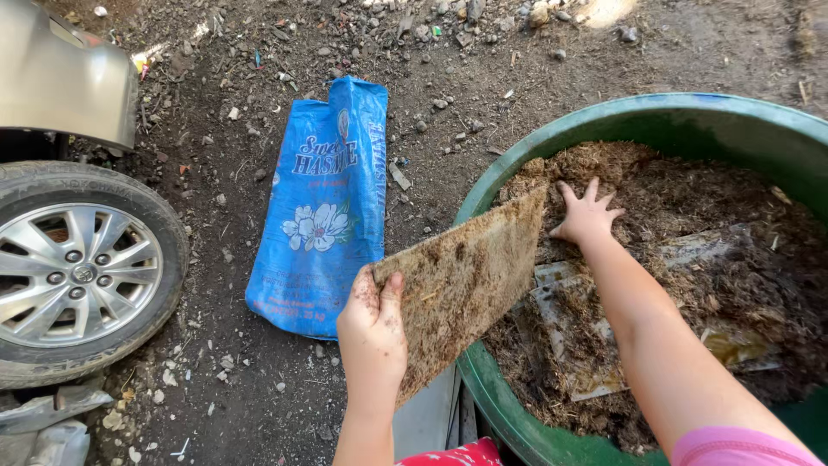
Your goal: The person sits on a small stool and uses their hands to rub a fibrous material from a green basin onto rectangular tiles. They flip the tiles over to clean both sides and place the cleaned tiles into a stack on the ground.
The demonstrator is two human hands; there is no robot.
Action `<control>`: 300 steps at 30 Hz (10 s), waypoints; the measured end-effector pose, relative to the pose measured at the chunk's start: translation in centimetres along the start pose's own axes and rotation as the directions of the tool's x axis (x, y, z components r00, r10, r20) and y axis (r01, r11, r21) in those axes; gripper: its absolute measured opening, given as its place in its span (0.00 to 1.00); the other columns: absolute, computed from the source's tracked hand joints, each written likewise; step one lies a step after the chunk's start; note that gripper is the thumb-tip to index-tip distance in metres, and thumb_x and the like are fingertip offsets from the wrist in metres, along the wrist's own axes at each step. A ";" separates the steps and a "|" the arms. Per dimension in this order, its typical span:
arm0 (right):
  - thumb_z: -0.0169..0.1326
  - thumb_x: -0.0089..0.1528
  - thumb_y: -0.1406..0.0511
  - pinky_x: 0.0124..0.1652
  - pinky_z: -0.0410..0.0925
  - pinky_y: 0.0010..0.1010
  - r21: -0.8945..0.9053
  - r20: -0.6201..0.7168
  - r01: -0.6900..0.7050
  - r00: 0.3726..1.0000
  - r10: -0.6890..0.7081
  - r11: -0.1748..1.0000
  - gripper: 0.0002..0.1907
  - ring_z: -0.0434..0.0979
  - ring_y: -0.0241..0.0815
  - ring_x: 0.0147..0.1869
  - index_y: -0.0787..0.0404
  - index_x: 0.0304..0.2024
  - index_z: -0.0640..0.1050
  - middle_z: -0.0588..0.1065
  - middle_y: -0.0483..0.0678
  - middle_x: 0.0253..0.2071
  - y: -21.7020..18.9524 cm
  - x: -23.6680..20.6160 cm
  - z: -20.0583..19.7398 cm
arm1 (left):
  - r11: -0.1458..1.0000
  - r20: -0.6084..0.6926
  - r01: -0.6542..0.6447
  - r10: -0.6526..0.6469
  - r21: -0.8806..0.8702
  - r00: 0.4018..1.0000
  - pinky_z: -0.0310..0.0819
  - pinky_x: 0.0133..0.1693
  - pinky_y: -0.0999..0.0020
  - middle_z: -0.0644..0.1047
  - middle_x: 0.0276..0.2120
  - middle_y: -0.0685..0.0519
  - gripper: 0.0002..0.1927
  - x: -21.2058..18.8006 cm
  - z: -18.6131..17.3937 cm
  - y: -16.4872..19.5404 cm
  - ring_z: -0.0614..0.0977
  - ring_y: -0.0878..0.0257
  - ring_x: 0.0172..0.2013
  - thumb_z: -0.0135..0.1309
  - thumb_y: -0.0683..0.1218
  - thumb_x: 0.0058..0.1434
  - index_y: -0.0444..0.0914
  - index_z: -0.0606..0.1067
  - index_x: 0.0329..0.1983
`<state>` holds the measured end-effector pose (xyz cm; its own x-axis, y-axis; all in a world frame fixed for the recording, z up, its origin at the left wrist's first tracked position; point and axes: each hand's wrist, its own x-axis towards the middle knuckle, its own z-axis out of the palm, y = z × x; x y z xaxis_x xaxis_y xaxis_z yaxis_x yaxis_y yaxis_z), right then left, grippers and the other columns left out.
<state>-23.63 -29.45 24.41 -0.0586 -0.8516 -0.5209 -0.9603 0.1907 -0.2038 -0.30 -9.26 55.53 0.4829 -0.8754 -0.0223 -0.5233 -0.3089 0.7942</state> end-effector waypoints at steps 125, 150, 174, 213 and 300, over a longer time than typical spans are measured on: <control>0.60 0.62 0.65 0.53 0.69 0.36 0.681 -0.731 0.692 0.663 0.161 0.242 0.15 0.75 0.50 0.53 0.68 0.47 0.76 0.72 0.55 0.49 -1.2 -16.8 -4.3 | 0.852 0.418 0.014 0.242 -0.523 0.876 0.51 0.69 0.55 0.56 0.74 0.39 0.49 3.5 25.2 -3.5 0.57 0.47 0.74 0.27 0.73 0.69 0.31 0.51 0.76; 0.60 0.58 0.65 0.59 0.66 0.44 0.518 -0.834 0.714 0.544 0.093 0.471 0.14 0.71 0.55 0.58 0.65 0.44 0.80 0.72 0.54 0.49 2.2 -22.4 5.2 | 0.829 0.692 0.291 0.150 -0.477 0.707 0.51 0.68 0.50 0.53 0.74 0.41 0.52 5.0 21.6 -3.0 0.58 0.49 0.71 0.21 0.76 0.60 0.41 0.43 0.79; 0.55 0.66 0.57 0.60 0.57 0.52 0.898 -0.377 0.199 0.806 0.456 0.392 0.23 0.58 0.59 0.63 0.67 0.56 0.72 0.62 0.62 0.59 0.0 -21.4 4.5 | 0.929 0.612 -0.184 0.352 -0.321 0.708 0.51 0.70 0.65 0.56 0.76 0.45 0.29 5.8 17.8 -6.2 0.58 0.57 0.74 0.41 0.47 0.77 0.32 0.53 0.76; 0.54 0.69 0.64 0.64 0.65 0.42 0.576 -0.816 0.767 0.515 0.263 0.285 0.12 0.70 0.52 0.64 0.63 0.52 0.79 0.71 0.57 0.57 0.2 -9.5 -8.5 | 0.934 0.459 -0.356 0.330 -0.033 0.825 0.70 0.60 0.57 0.74 0.59 0.35 0.24 -0.7 18.8 0.6 0.77 0.43 0.59 0.37 0.45 0.73 0.31 0.64 0.70; 0.46 0.69 0.52 0.60 0.64 0.53 0.867 0.039 -0.278 0.865 0.500 0.413 0.28 0.64 0.66 0.67 0.56 0.68 0.63 0.61 0.63 0.67 6.4 -19.5 7.3 | 0.859 0.441 -0.414 0.258 0.303 0.860 0.75 0.49 0.47 0.81 0.46 0.38 0.25 1.6 21.3 5.0 0.83 0.42 0.47 0.45 0.46 0.70 0.35 0.64 0.69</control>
<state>-26.65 -8.08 27.24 -0.5203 -0.6225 -0.5846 -0.1437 0.7386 -0.6586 -17.07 -20.16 46.52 -0.0297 -0.9962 -0.0820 -0.8619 -0.0160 0.5068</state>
